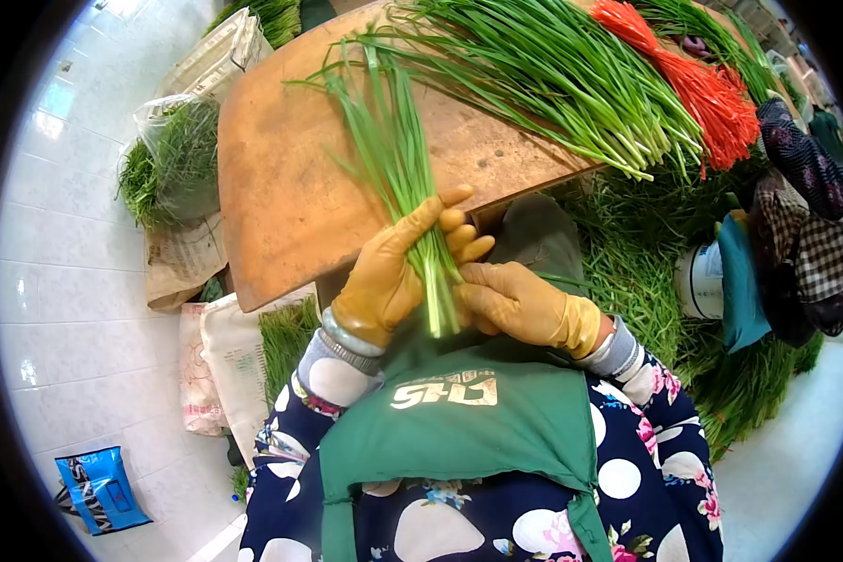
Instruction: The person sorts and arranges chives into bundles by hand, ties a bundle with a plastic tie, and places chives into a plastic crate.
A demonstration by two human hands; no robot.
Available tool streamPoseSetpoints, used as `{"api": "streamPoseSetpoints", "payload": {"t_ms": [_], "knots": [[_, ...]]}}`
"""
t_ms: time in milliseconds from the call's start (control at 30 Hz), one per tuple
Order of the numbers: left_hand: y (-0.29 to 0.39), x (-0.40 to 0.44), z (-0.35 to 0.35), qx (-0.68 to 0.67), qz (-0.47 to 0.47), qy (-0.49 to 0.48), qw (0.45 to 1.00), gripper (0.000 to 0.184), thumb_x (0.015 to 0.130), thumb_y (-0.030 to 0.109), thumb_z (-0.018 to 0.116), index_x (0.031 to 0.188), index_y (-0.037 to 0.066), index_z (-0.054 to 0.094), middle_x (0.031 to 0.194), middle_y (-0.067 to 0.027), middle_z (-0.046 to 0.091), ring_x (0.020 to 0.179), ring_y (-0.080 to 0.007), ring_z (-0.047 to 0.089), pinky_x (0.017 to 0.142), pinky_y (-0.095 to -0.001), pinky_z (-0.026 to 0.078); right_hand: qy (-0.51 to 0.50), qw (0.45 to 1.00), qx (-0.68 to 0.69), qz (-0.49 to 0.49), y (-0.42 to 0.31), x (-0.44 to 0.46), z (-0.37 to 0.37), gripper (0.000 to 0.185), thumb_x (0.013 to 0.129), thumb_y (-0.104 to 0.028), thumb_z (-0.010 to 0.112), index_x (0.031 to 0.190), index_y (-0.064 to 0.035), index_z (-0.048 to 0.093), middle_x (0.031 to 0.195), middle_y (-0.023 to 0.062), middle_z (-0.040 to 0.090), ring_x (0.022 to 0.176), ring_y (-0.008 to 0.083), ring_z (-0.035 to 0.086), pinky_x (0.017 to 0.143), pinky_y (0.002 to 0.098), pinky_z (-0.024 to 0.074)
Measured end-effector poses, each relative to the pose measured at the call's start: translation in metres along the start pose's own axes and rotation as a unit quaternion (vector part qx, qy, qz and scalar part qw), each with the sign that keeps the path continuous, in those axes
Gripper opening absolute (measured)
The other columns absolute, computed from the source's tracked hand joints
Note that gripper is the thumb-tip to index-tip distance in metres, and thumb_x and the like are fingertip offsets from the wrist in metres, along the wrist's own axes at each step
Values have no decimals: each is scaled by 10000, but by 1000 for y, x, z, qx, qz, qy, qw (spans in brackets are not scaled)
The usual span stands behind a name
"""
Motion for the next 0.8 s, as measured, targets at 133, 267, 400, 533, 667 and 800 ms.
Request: {"api": "streamPoseSetpoints", "payload": {"t_ms": [133,267,400,533,667,800], "knots": [[2,2,0,-61,37,-19,997,321,995,178,483,1223,-49,483,798,-23,573,802,-166,622,1058,-436,416,98,994,48,-16,2,7,3,253,959,-202,488,927,26,593,773,139,624,716,251,590,684,353,475],[-1,11,5,-96,56,-29,993,271,995,158,478,1171,-48,499,702,18,475,653,-113,517,1028,-401,444,117,990,78,-20,-2,-2,-9,278,973,-223,471,870,14,576,711,103,582,660,191,552,630,326,447],[39,10,-9,-292,102,-32,950,220,954,17,473,1128,-111,517,656,13,394,529,-65,398,644,-223,500,27,999,24,-30,4,-38,-21,303,991,-246,462,815,-21,564,662,41,531,593,137,505,566,292,414],[46,6,8,-276,139,-3,951,226,928,-37,483,1130,-133,517,673,4,395,534,-54,416,684,-209,508,184,968,170,-6,42,-55,-44,287,990,-236,483,838,-23,602,726,-13,561,631,96,515,587,249,437],[33,17,19,-239,130,-38,961,218,954,8,492,1123,-129,509,696,1,406,584,-68,442,993,-350,485,101,984,92,-111,-7,-24,-26,442,890,-243,647,1254,-30,516,899,26,609,740,85,556,671,217,473],[30,17,33,-145,177,25,973,232,969,110,521,1148,-37,530,707,8,418,641,-87,487,1037,-442,441,-30,929,368,-21,-11,10,11,386,910,-258,633,1206,-21,563,752,9,548,682,92,530,613,240,446]]}}
Point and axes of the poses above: each hand's wrist, its own x-axis towards the middle knuckle, its own z-axis out of the palm, y = z × x, the point moved 5 cm from there along x, towards the middle knuckle
